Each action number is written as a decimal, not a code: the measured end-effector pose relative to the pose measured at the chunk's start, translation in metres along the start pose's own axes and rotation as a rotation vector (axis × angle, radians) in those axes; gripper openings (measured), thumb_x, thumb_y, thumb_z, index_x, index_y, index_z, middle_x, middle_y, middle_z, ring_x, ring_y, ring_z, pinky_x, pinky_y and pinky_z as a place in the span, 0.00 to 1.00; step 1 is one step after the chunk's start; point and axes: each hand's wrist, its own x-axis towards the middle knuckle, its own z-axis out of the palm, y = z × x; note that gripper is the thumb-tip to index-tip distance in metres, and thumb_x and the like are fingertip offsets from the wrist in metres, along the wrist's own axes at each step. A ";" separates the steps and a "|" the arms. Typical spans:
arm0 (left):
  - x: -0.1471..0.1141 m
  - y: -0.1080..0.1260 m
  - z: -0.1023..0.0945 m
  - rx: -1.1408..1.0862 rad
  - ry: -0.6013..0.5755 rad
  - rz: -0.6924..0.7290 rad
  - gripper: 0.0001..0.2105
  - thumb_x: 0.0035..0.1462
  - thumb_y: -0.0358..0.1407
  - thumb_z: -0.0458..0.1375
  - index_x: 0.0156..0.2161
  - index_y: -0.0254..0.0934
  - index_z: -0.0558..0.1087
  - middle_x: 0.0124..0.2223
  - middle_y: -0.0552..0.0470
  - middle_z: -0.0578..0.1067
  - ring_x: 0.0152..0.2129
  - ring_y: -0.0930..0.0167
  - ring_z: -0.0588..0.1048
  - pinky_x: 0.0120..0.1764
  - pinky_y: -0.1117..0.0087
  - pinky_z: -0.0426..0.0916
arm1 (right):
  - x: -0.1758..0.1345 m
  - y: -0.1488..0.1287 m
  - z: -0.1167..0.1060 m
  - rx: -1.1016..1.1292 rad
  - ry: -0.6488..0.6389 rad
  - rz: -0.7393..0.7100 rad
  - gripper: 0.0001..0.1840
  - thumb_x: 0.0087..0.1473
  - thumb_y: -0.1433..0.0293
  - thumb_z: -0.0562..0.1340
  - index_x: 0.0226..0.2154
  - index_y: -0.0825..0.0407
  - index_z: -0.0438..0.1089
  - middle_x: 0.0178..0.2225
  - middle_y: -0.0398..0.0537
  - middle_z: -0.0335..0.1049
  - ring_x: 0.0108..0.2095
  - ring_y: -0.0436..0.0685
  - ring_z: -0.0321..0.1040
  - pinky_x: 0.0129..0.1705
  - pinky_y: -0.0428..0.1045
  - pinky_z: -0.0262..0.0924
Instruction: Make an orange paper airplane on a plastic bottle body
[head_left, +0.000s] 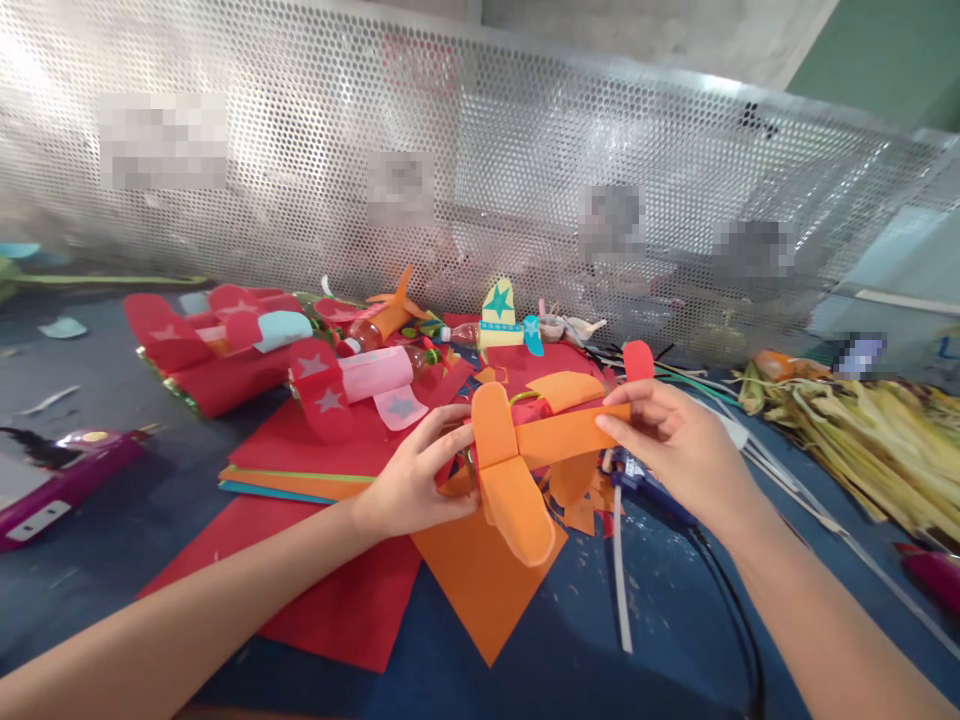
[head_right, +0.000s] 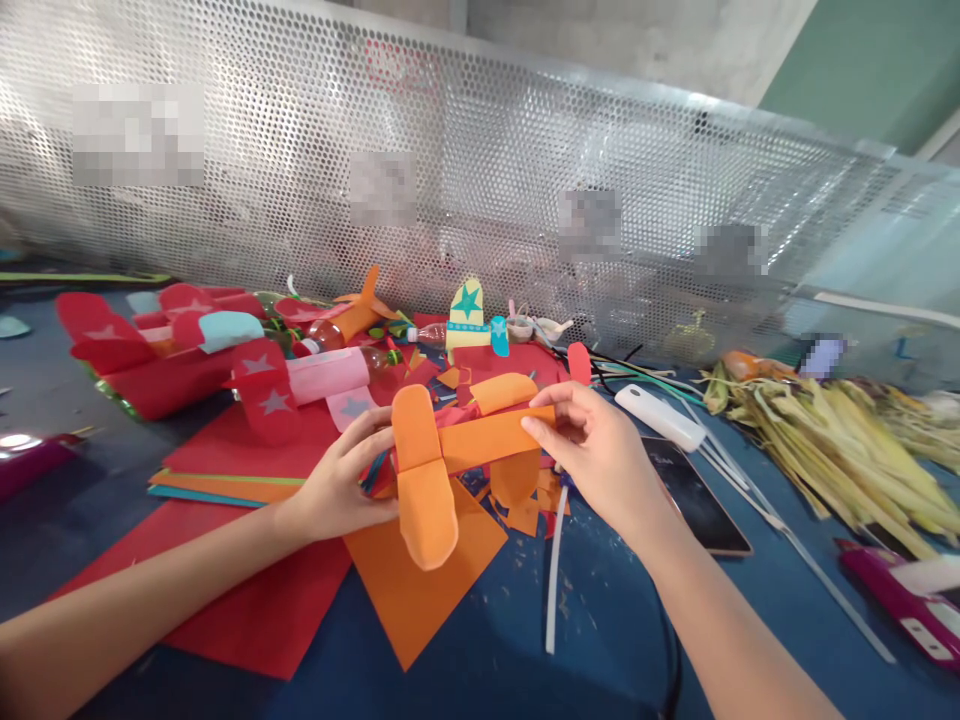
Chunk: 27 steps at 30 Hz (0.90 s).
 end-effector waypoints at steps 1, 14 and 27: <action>0.000 0.000 0.000 0.001 0.000 -0.001 0.33 0.46 0.27 0.61 0.57 0.44 0.57 0.51 0.41 0.64 0.46 0.60 0.70 0.45 0.59 0.71 | 0.000 0.001 0.001 -0.011 0.000 -0.010 0.13 0.50 0.59 0.64 0.34 0.49 0.65 0.29 0.45 0.74 0.29 0.54 0.72 0.29 0.47 0.66; -0.001 0.000 -0.001 0.036 -0.002 0.005 0.33 0.47 0.27 0.60 0.58 0.44 0.56 0.52 0.41 0.64 0.47 0.60 0.70 0.46 0.59 0.72 | -0.008 0.005 0.011 -0.228 0.158 -0.127 0.11 0.52 0.61 0.62 0.35 0.48 0.65 0.33 0.45 0.73 0.29 0.54 0.71 0.31 0.49 0.64; -0.003 -0.003 -0.001 0.065 -0.027 0.013 0.26 0.49 0.27 0.59 0.54 0.38 0.60 0.51 0.39 0.64 0.47 0.61 0.69 0.47 0.63 0.70 | -0.001 0.008 0.018 -0.527 0.362 -0.471 0.12 0.50 0.69 0.64 0.31 0.49 0.57 0.30 0.42 0.59 0.25 0.51 0.61 0.29 0.48 0.63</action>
